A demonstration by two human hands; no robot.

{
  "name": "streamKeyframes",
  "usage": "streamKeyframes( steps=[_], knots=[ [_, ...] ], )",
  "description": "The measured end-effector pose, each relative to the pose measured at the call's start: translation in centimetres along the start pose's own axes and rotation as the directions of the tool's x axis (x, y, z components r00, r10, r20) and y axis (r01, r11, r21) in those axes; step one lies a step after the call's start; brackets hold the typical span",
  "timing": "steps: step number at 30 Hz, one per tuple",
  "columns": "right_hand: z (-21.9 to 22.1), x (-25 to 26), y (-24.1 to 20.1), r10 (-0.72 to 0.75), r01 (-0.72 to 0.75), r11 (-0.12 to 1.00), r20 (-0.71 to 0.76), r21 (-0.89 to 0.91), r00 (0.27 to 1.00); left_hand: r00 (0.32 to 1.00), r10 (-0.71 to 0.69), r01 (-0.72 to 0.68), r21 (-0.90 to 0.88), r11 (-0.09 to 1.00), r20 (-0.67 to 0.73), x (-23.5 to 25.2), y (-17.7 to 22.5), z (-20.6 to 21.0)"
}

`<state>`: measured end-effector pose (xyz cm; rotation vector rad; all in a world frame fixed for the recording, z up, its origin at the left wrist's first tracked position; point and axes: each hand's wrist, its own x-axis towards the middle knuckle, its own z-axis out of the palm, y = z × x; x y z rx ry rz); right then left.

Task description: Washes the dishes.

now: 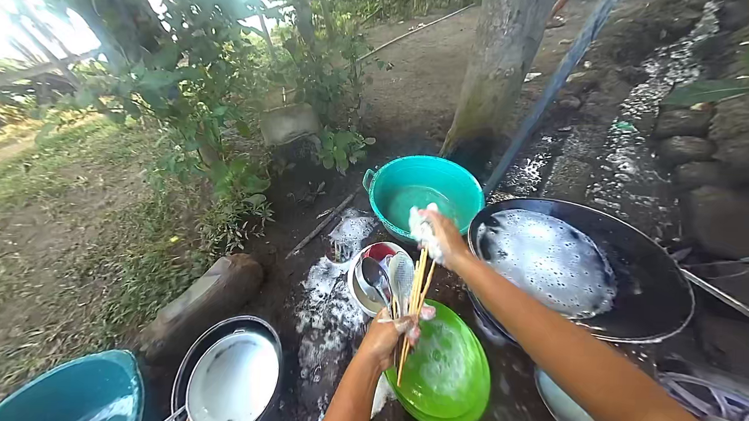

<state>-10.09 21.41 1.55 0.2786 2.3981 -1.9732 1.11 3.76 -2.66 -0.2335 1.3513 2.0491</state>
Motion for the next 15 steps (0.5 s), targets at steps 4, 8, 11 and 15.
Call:
streamKeyframes(
  steps=[4, 8, 11, 15],
  knots=[
    [0.7, -2.0, 0.3, -0.108, 0.171, 0.912, 0.185, -0.372, 0.977, 0.999, 0.008, -0.009, 0.016, 1.000, 0.052, 0.3, -0.2, -1.1],
    [-2.0, -1.3, -2.0, -0.209, 0.228, 0.794, 0.100, -0.564, 0.973, 1.000, 0.021, -0.022, 0.080, 0.997, 0.017, 0.3, 0.7, -1.4],
    [-0.5, -3.1, -3.3, -0.200, 0.484, 0.620, 0.472, -0.617, 0.859, 1.000, 0.011, -0.007, 0.142, 0.990, -0.021, 0.5, 1.2, -2.0],
    [0.6, -3.4, -1.3, -0.388, 0.681, 0.429, 0.560, -0.593, 0.732, 0.993, -0.004, 0.010, -0.046, 0.999, 0.118, 0.5, 1.4, -3.7]
  ],
)
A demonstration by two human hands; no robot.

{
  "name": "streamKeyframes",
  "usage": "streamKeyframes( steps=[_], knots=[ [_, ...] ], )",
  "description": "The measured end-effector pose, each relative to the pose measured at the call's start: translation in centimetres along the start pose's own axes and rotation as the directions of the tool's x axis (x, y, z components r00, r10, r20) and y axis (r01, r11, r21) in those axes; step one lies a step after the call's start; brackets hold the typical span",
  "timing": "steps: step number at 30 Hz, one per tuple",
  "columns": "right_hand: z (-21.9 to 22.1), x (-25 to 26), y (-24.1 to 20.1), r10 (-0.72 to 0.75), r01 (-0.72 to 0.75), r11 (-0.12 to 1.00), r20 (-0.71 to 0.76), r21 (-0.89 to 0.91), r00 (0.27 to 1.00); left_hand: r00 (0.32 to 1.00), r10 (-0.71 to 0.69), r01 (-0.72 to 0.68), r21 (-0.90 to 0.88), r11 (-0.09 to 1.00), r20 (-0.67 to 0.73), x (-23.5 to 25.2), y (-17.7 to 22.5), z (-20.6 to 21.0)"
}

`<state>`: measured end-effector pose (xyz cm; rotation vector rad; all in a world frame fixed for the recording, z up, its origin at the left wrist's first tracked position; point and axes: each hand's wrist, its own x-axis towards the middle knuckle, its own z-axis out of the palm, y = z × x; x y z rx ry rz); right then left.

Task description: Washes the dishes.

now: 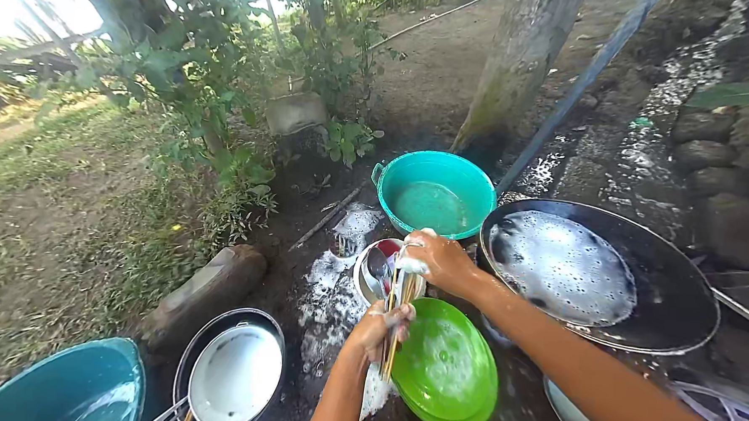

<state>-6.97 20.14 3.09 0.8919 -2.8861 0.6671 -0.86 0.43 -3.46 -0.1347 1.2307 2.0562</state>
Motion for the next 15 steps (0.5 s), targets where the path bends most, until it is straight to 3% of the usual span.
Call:
streamKeyframes(
  steps=[2, 4, 6, 7, 9, 11, 13, 15],
  knots=[
    [0.6, -0.6, 1.4, -0.174, 0.167, 0.984, -0.162, -0.060, 0.971, 0.996, 0.026, -0.009, -0.188, 0.982, 0.088, -0.1, -0.4, -1.4],
    [1.4, -1.2, 2.2, -0.266, 0.241, 0.963, -0.291, -0.117, 0.919, 0.994, 0.039, -0.009, -0.270, 0.963, 0.107, -0.3, -0.4, -2.1],
    [1.6, -1.6, 2.3, -0.171, 0.148, 0.984, -0.287, -0.099, 0.943, 1.000, 0.026, -0.023, -0.222, 0.975, 0.014, -0.8, 0.2, -1.5],
    [1.2, -1.6, 1.9, -0.030, 0.022, 0.999, -0.217, -0.039, 0.976, 0.997, 0.024, -0.035, -0.154, 0.987, -0.069, -0.9, 0.6, -0.9],
    [0.7, -1.3, 0.7, 0.209, -0.188, 0.974, -0.188, 0.124, 0.960, 0.972, 0.066, -0.074, -0.031, 0.997, -0.225, -0.7, 0.9, 0.1],
    [2.2, -1.3, -1.8, 0.194, -0.121, 0.961, -0.294, 0.250, 0.936, 0.946, 0.137, -0.135, 0.026, 0.990, -0.295, -0.6, 0.9, 1.0],
    [5.6, -1.2, -4.1, 0.046, 0.059, 0.953, -0.333, 0.297, 0.942, 0.926, 0.215, -0.190, 0.108, 0.976, -0.310, -1.1, 0.8, 2.2],
    [7.6, 0.1, -3.5, 0.037, 0.092, 0.937, -0.359, 0.337, 0.933, 0.933, 0.238, -0.201, 0.158, 0.967, -0.269, -1.1, 0.5, 2.5]
  ],
)
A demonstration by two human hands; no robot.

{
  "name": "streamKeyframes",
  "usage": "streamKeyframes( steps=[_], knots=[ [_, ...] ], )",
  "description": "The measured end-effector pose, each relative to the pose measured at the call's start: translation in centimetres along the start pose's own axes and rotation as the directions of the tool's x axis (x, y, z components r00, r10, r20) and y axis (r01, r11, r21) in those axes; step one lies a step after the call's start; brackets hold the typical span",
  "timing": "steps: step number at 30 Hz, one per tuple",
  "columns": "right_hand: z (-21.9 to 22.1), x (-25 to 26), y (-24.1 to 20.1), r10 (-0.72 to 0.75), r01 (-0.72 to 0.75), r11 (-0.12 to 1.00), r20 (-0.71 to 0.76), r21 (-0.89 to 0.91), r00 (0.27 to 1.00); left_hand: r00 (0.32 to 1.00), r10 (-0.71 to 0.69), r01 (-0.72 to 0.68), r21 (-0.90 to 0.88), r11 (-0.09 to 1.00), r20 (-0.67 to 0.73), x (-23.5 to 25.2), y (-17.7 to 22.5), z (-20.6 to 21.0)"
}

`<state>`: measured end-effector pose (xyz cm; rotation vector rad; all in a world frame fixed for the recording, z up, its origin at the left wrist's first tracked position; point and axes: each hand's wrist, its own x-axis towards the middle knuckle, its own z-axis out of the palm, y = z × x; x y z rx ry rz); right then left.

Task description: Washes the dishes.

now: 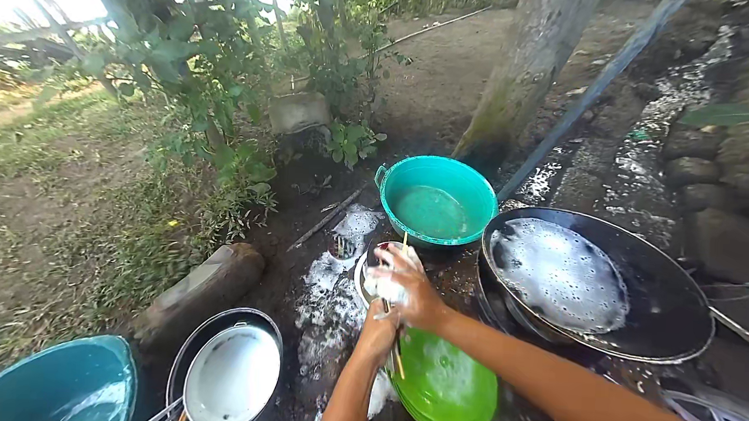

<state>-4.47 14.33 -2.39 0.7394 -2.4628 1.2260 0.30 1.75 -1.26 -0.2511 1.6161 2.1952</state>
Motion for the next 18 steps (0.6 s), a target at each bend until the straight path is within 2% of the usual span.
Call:
streamKeyframes(
  steps=[2, 4, 7, 9, 10, 12, 14, 16, 18],
  knots=[
    [-0.6, 1.8, 1.3, 0.153, -0.153, 0.988, -0.055, 0.002, 0.987, 0.997, -0.036, 0.036, 0.013, 0.999, 0.065, 0.5, -0.3, 0.1],
    [-0.8, 1.9, 0.5, 0.254, -0.257, 0.966, -0.068, -0.038, 0.965, 0.995, -0.060, 0.059, 0.007, 0.998, 0.078, 0.5, -0.5, 0.1],
    [1.4, -1.8, -1.7, 0.180, -0.178, 0.982, 0.017, -0.064, 0.984, 1.000, -0.002, 0.002, 0.010, 1.000, 0.019, 0.4, -0.8, -0.9],
    [1.8, -2.5, 0.0, 0.149, -0.148, 0.987, 0.011, -0.058, 0.989, 0.999, -0.024, 0.021, 0.070, 0.997, 0.040, 0.7, -1.2, -1.4],
    [1.0, -1.5, 1.1, 0.171, -0.170, 0.981, 0.000, -0.092, 0.985, 0.995, -0.051, 0.042, 0.108, 0.993, 0.085, 1.0, -1.5, -1.4],
    [-2.3, 1.8, 2.1, 0.333, -0.323, 0.928, 0.025, -0.185, 0.942, 0.977, -0.100, 0.071, 0.153, 0.986, 0.186, 1.3, -2.1, -1.5],
    [-5.2, 4.1, 2.5, 0.401, -0.395, 0.904, 0.003, -0.164, 0.916, 0.960, -0.117, 0.089, 0.119, 0.989, 0.253, 1.3, -2.6, -1.8],
    [-6.8, 5.2, 1.9, 0.349, -0.350, 0.936, -0.011, -0.040, 0.937, 0.953, -0.106, 0.085, 0.085, 0.993, 0.284, 1.4, -2.4, -2.1],
    [-7.1, 5.3, 1.0, 0.239, -0.244, 0.970, 0.182, 0.002, 0.954, 0.943, -0.109, 0.089, 0.078, 0.993, 0.315, 1.5, -2.1, -2.4]
  ],
)
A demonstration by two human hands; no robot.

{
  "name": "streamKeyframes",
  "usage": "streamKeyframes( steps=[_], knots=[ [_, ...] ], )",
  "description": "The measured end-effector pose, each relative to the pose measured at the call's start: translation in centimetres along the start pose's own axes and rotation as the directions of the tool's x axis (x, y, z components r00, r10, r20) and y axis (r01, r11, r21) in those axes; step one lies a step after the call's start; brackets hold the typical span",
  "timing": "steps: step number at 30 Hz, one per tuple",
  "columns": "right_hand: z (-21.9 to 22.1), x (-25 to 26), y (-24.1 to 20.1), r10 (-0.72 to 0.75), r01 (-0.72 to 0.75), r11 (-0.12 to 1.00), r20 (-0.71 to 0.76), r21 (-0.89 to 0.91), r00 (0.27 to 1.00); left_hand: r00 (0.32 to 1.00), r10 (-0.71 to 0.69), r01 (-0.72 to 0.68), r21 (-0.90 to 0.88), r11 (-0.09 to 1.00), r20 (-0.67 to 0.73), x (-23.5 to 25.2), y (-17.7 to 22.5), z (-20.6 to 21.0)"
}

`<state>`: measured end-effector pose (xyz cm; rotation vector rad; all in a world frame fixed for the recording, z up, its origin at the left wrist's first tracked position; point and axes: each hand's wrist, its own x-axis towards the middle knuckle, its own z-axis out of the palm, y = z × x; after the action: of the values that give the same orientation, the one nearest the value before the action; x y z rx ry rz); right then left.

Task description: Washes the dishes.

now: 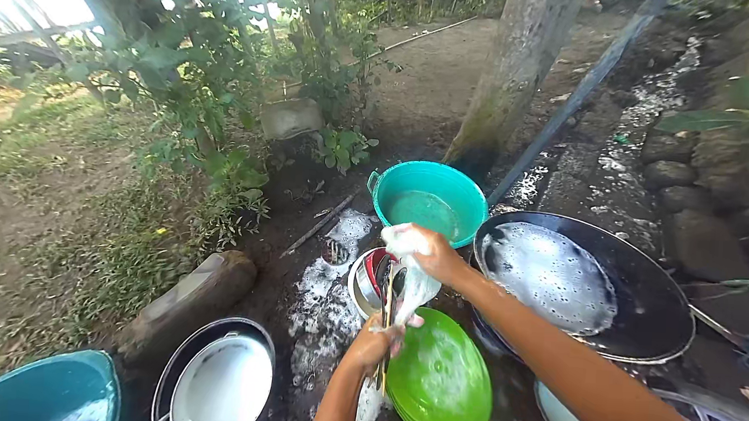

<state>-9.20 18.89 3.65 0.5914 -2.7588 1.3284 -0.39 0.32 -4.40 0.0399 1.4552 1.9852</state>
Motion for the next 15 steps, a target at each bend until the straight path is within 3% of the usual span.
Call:
streamKeyframes(
  steps=[3, 6, 8, 10, 11, 15],
  knots=[
    [1.7, -0.7, -1.2, -0.098, 0.170, 0.968, 0.343, -0.186, 0.934, 0.999, -0.037, 0.037, 0.012, 0.999, 0.004, 0.0, 0.5, 0.1],
    [2.3, -0.8, -1.7, 0.030, 0.135, 0.931, 0.441, -0.339, 0.897, 0.993, -0.116, 0.116, 0.008, 0.993, 0.004, -0.2, 1.0, 0.0],
    [1.5, -0.3, -1.5, 0.100, 0.006, 0.938, 0.286, -0.348, 0.953, 0.989, -0.143, 0.145, -0.043, 0.989, 0.042, -0.3, 1.1, 0.2],
    [1.7, -0.7, -1.2, 0.047, -0.039, 0.961, 0.021, -0.273, 0.999, 0.990, -0.133, 0.136, -0.107, 0.985, 0.039, -0.3, 1.1, 0.4],
    [2.4, -1.5, -1.4, -0.009, -0.006, 0.968, -0.057, -0.251, 0.998, 0.992, -0.126, 0.127, -0.126, 0.984, 0.013, -0.3, 1.2, 0.6],
    [8.3, -5.7, -0.2, -0.300, 0.279, 0.934, -0.066, -0.222, 0.952, 0.990, -0.034, 0.030, -0.031, 0.999, -0.140, -0.7, 1.7, 0.9]
  ],
)
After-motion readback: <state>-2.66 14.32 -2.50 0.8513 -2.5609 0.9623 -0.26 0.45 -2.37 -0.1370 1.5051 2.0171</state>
